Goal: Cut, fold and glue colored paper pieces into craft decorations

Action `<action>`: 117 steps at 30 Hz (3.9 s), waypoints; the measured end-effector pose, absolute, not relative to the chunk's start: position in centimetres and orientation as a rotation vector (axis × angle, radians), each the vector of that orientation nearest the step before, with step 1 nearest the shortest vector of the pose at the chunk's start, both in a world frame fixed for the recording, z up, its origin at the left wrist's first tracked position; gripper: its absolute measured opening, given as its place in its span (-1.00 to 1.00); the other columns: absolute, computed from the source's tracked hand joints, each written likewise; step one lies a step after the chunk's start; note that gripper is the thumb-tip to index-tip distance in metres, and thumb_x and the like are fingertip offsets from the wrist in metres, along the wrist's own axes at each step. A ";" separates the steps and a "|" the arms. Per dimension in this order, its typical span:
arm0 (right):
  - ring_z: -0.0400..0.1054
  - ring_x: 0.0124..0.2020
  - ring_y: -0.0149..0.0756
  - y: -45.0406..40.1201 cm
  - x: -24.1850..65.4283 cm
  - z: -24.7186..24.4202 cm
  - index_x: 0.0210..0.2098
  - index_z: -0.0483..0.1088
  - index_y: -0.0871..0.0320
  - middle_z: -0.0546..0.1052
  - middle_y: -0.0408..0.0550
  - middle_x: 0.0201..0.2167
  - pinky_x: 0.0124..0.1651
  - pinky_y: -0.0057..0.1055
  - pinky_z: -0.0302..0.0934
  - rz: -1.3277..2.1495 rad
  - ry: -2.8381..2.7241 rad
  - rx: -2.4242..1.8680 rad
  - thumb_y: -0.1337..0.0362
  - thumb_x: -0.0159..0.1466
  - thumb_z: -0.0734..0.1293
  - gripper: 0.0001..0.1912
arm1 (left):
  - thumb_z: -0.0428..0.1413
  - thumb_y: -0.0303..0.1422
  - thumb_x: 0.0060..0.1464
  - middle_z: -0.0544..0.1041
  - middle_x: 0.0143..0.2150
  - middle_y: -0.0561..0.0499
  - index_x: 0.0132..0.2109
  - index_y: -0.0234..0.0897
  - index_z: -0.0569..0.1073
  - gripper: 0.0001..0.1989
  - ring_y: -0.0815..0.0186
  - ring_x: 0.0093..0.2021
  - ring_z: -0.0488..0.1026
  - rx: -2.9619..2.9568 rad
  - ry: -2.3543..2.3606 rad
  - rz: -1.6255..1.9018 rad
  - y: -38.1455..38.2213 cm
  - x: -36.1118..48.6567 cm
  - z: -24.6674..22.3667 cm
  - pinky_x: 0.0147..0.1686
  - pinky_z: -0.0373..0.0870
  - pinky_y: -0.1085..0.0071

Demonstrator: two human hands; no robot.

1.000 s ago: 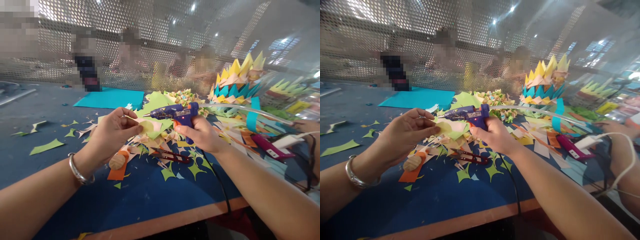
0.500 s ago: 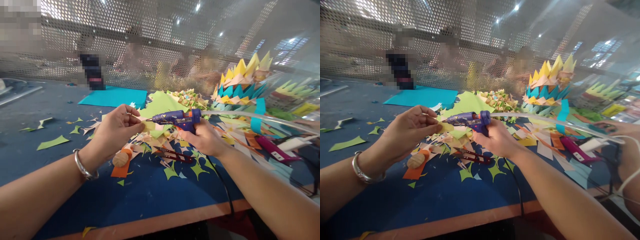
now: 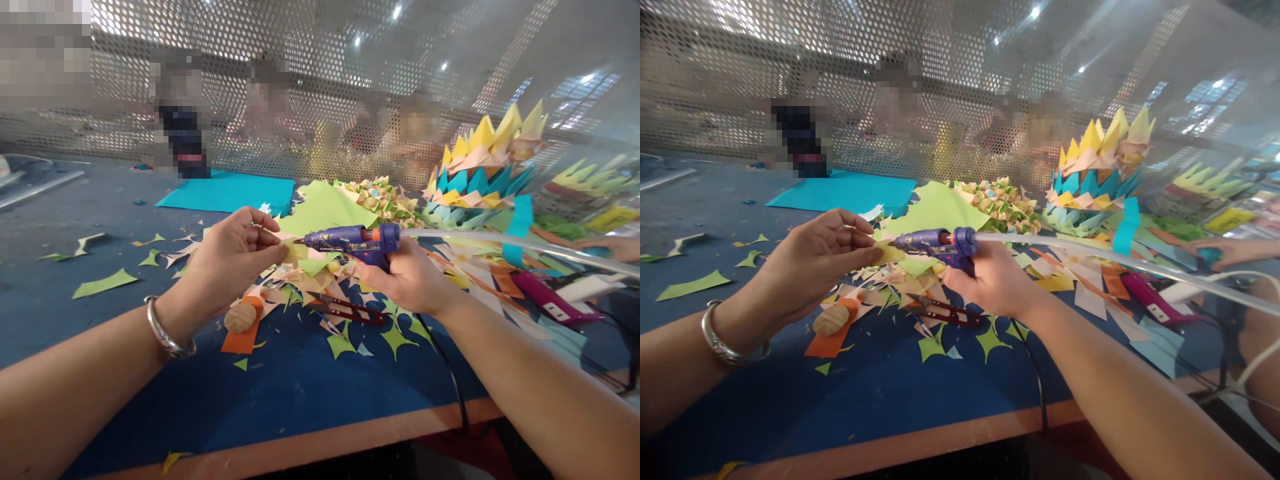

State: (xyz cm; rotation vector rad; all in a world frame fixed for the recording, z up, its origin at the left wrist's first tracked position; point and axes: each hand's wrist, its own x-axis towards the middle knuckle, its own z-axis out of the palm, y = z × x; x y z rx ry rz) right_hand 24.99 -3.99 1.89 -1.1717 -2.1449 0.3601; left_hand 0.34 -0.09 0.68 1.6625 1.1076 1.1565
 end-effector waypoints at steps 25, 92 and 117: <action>0.12 -0.57 -0.36 -4.0 25.0 1.9 -0.51 0.30 0.11 0.27 -0.18 -0.63 -0.48 -0.36 0.02 0.233 -2.195 -1.269 0.14 0.21 0.26 -0.77 | 0.32 -0.30 -0.12 0.52 -0.39 0.05 -0.26 -0.21 0.38 -0.70 0.27 -0.35 0.52 1.634 1.122 1.139 -0.1 0.6 0.8 -0.37 0.42 0.37; 0.24 -0.53 -0.48 -3.8 23.2 0.7 -0.32 0.45 0.20 0.46 -0.14 -0.46 -0.42 -0.46 0.11 0.373 -2.182 -1.157 0.20 0.29 0.37 -0.83 | 0.23 -0.38 -0.05 0.53 -0.45 0.05 -0.41 -0.26 0.45 -0.91 0.33 -0.40 0.55 1.586 0.995 0.904 -1.3 1.8 0.6 -0.36 0.48 0.43; 0.23 -0.52 -0.50 -4.1 22.9 0.6 -0.39 0.41 0.21 0.41 -0.17 -0.50 -0.41 -0.51 0.09 0.393 -2.197 -1.048 0.26 0.34 0.32 -0.81 | 0.28 -0.41 -0.08 0.52 -0.37 0.05 -0.33 -0.28 0.46 -0.84 0.35 -0.34 0.54 1.375 0.863 0.855 -2.1 2.4 0.7 -0.21 0.56 0.39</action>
